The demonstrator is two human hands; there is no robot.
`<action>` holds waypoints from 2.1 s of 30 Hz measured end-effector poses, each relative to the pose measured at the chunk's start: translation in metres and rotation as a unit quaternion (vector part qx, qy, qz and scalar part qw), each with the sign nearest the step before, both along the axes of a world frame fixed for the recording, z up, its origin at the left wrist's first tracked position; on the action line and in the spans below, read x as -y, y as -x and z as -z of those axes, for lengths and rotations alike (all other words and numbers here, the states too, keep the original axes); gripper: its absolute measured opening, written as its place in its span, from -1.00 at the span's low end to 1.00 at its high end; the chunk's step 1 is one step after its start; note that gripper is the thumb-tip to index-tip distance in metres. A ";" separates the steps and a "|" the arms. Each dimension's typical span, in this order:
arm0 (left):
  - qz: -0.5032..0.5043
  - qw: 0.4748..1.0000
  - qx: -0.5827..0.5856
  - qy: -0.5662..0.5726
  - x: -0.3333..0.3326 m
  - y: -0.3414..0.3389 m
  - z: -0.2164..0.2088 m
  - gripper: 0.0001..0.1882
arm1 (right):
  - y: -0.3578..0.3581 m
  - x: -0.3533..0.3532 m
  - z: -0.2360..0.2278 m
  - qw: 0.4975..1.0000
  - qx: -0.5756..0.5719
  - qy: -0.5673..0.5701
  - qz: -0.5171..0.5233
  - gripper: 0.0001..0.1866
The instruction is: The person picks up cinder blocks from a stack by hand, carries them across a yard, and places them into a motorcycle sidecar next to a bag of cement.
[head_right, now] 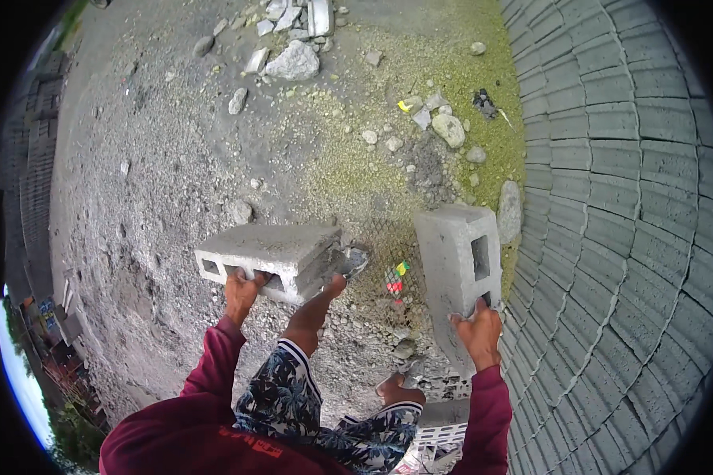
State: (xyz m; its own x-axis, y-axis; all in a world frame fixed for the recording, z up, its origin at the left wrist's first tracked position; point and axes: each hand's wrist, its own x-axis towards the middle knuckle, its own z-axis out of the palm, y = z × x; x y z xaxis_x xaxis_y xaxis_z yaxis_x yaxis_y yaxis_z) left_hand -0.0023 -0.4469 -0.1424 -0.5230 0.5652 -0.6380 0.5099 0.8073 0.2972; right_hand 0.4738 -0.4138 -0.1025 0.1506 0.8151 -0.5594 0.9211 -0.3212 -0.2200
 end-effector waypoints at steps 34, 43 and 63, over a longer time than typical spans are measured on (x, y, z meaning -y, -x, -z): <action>-0.224 0.965 0.133 -0.024 -0.199 0.130 0.008 -0.82 | 0.304 -0.464 0.361 0.882 -0.055 -0.179 -0.433 -0.66; 0.060 0.982 -0.178 0.018 -0.295 0.192 0.285 -0.41 | 0.318 -0.464 0.369 0.881 -0.017 -0.203 -0.427 -0.60; -0.145 0.973 0.161 -0.083 -0.262 0.324 0.112 -0.82 | 0.317 -0.460 0.365 0.892 0.040 -0.141 -0.427 -0.60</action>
State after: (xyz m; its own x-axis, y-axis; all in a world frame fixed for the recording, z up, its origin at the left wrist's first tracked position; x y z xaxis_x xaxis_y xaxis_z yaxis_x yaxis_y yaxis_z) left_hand -0.3258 -0.1846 -0.2544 -0.4644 0.5328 -0.7074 0.1261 0.8304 0.5427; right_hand 0.1573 0.0458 -0.4672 -0.5632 0.7582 -0.3286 0.8194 0.5636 -0.1041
